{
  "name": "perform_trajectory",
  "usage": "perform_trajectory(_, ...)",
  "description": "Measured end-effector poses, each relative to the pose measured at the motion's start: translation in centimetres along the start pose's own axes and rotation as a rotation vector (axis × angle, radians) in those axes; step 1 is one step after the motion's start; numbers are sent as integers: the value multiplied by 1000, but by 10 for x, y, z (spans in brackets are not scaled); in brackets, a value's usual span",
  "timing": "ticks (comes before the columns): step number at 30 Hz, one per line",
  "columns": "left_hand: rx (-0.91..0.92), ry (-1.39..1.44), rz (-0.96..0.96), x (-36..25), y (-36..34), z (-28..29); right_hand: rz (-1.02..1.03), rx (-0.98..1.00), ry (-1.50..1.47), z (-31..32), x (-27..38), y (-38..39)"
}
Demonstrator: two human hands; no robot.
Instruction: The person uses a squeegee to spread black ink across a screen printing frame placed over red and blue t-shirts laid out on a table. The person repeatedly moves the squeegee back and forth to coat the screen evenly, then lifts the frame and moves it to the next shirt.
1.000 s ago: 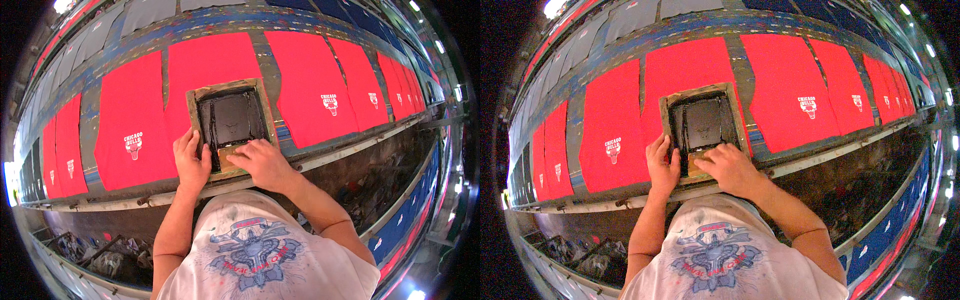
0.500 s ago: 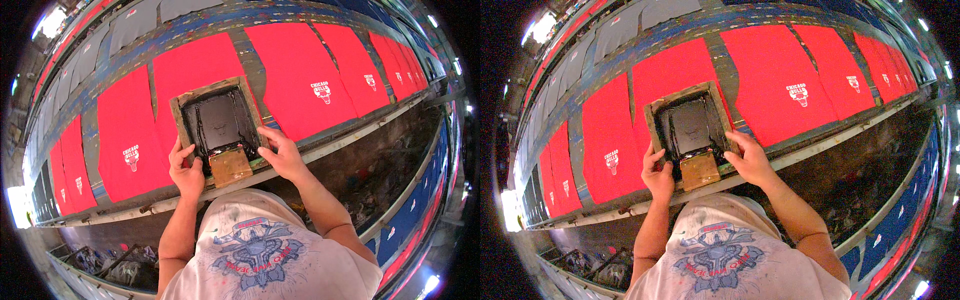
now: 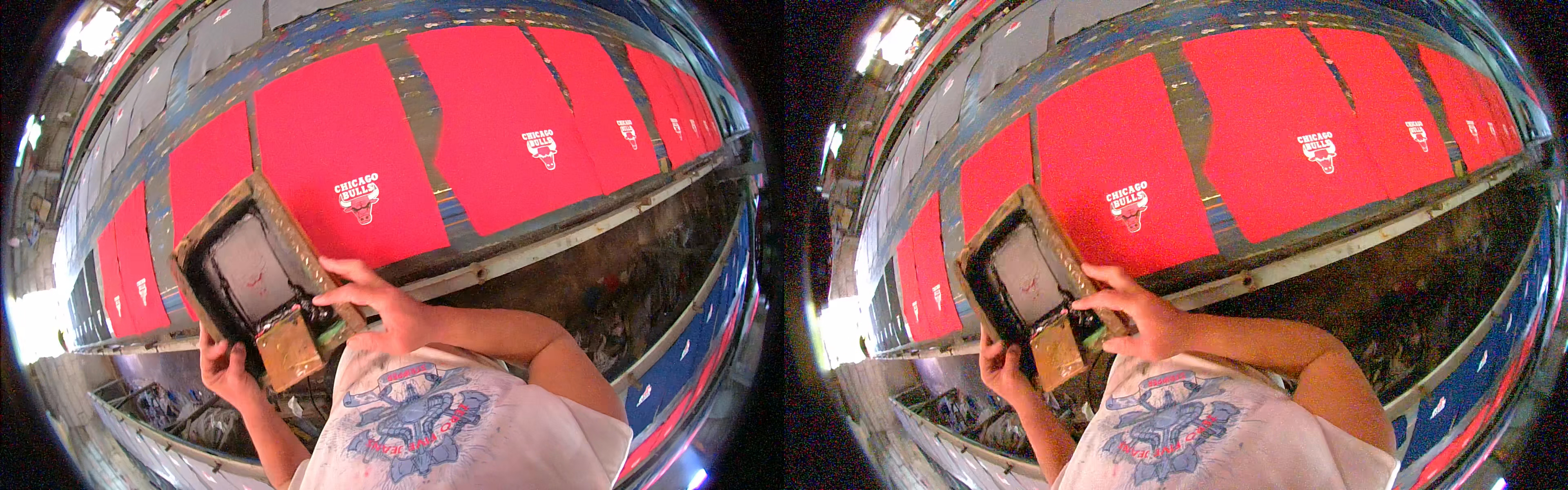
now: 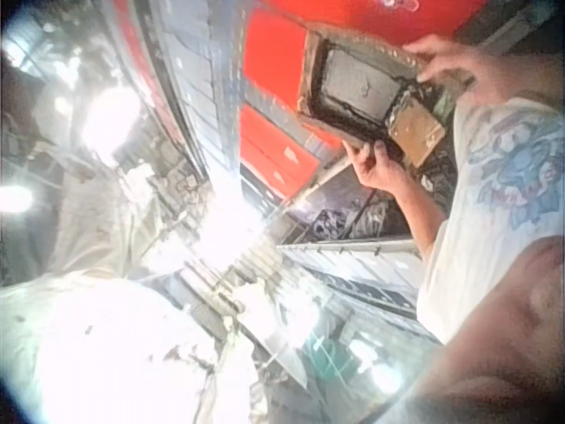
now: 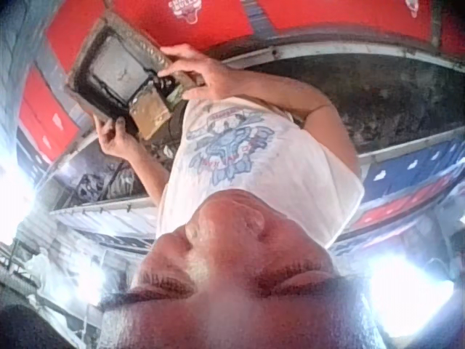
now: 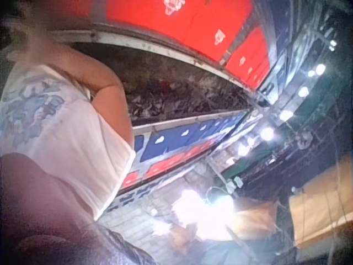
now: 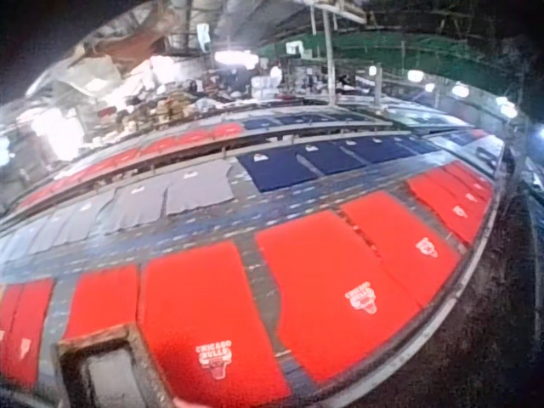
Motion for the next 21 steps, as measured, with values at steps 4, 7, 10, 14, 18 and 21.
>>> perform_trajectory(4,-81,-83,24,-7,31,39,3,93,-36,-32,-6,-4)
perform_trajectory(7,-132,-123,27,-9,44,53,16,153,-33,-46,-7,-5)
perform_trajectory(10,-165,-128,-3,-11,48,60,46,175,-10,-58,-3,-4)
perform_trajectory(14,-176,-84,9,-9,50,65,41,167,63,-71,6,6)
perform_trajectory(18,-155,-39,24,-1,60,69,34,137,104,-81,22,23)
perform_trajectory(21,-106,38,66,13,61,70,13,115,115,-86,29,41)
Point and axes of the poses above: each hand's wrist, its own y-axis away from the middle knuckle, its own z-axis out of the back of the hand, x = y × z, the point moved 8 cm from there along -y, towards the middle knuckle, and after that the axes turned 2 degrees about -z, right-handed, at the moved point
